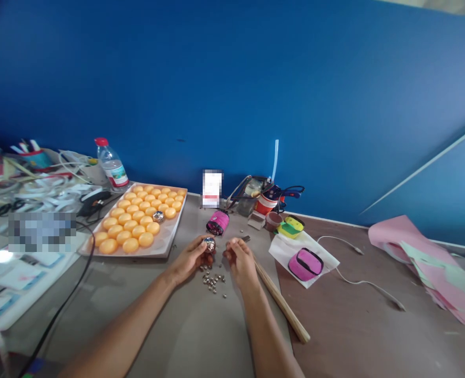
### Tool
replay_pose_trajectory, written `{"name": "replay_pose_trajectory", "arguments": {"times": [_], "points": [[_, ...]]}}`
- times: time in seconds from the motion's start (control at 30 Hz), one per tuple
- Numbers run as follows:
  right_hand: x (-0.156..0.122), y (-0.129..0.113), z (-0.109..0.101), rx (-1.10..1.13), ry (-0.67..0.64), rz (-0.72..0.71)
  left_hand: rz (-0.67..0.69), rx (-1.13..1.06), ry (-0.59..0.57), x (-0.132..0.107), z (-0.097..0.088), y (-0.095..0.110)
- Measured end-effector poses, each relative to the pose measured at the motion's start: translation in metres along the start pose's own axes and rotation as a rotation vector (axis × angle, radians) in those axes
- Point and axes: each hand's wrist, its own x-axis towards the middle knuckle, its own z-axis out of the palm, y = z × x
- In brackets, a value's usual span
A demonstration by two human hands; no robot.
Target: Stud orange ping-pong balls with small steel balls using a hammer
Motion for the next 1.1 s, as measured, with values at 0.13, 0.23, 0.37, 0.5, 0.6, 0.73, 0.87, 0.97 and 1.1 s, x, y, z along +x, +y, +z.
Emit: {"name": "replay_pose_trajectory", "arguments": {"times": [0.13, 0.23, 0.37, 0.5, 0.6, 0.73, 0.87, 0.97, 1.1], "points": [[0.003, 0.0, -0.004, 0.037, 0.048, -0.038, -0.01, -0.084, -0.019, 0.001, -0.001, 0.003], [0.005, 0.003, -0.007, -0.046, 0.078, -0.109, -0.008, -0.131, -0.017, 0.001, -0.002, 0.006], [0.009, 0.004, -0.018, -0.489, 0.203, -0.293, 0.013, -0.222, 0.022, 0.002, -0.005, 0.011], [0.011, -0.002, -0.033, -1.147, 0.338, -0.469, 0.05, -0.366, 0.091, 0.003, -0.007, 0.017], [0.009, -0.006, -0.04, -1.512, 0.308, -0.354, 0.058, -0.491, 0.113, 0.004, -0.008, 0.02], [0.005, -0.009, -0.041, -1.737, 0.269, -0.174, 0.048, -0.612, 0.123, 0.007, -0.012, 0.02], [0.004, -0.012, -0.044, -1.848, 0.297, -0.093, 0.03, -0.625, 0.141, 0.009, -0.016, 0.018], [0.006, -0.014, -0.048, -1.858, 0.268, -0.063, -0.002, -0.613, 0.146, 0.009, -0.017, 0.017], [0.007, -0.013, -0.047, -1.815, 0.26, -0.139, -0.01, -0.593, 0.165, 0.007, -0.016, 0.018]]}}
